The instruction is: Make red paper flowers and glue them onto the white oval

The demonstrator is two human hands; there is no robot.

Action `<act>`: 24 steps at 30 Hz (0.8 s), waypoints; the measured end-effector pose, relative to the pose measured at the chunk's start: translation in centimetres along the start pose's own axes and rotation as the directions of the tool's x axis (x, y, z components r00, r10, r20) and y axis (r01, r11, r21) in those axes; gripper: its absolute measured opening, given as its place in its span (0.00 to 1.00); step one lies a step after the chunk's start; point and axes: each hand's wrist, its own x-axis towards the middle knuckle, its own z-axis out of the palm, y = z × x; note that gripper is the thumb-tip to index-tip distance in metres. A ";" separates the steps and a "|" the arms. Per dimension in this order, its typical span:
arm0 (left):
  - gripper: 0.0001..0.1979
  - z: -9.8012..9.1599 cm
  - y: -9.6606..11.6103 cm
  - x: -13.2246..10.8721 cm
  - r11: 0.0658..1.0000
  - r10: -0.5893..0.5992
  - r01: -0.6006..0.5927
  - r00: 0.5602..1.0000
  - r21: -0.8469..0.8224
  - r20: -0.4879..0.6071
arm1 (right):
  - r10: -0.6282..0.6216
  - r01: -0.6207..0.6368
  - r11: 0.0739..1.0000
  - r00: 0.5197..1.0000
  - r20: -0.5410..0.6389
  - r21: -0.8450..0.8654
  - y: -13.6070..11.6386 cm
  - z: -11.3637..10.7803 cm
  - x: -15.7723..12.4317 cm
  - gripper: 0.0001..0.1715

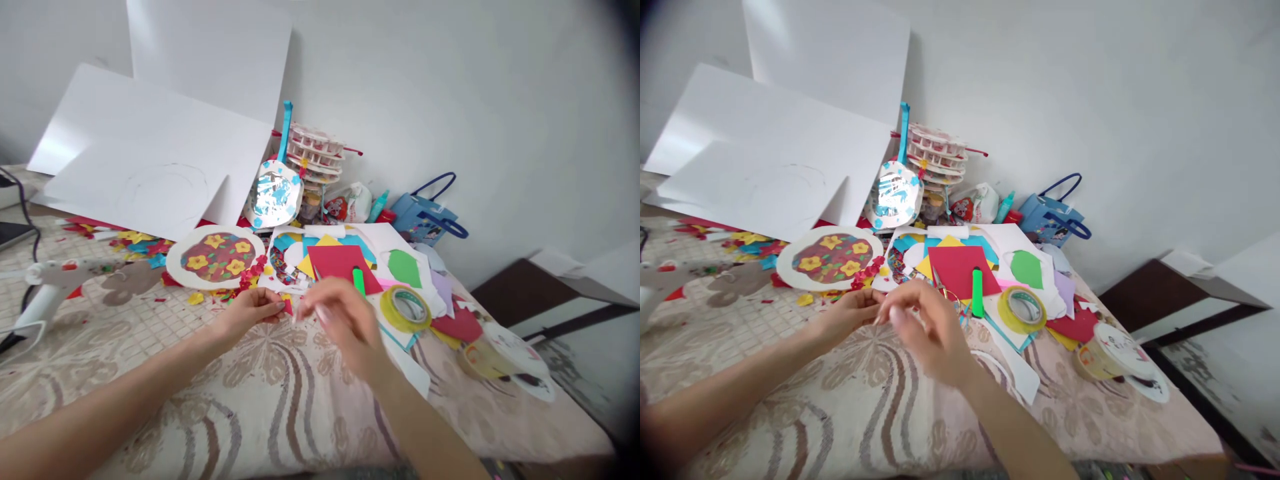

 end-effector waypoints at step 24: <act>0.17 0.4 0.5 -0.4 0.979 -0.138 0.110 0.978 0.172 0.155 | 0.318 -0.320 0.947 0.947 0.053 0.031 10.9 1.3 2.0 0.09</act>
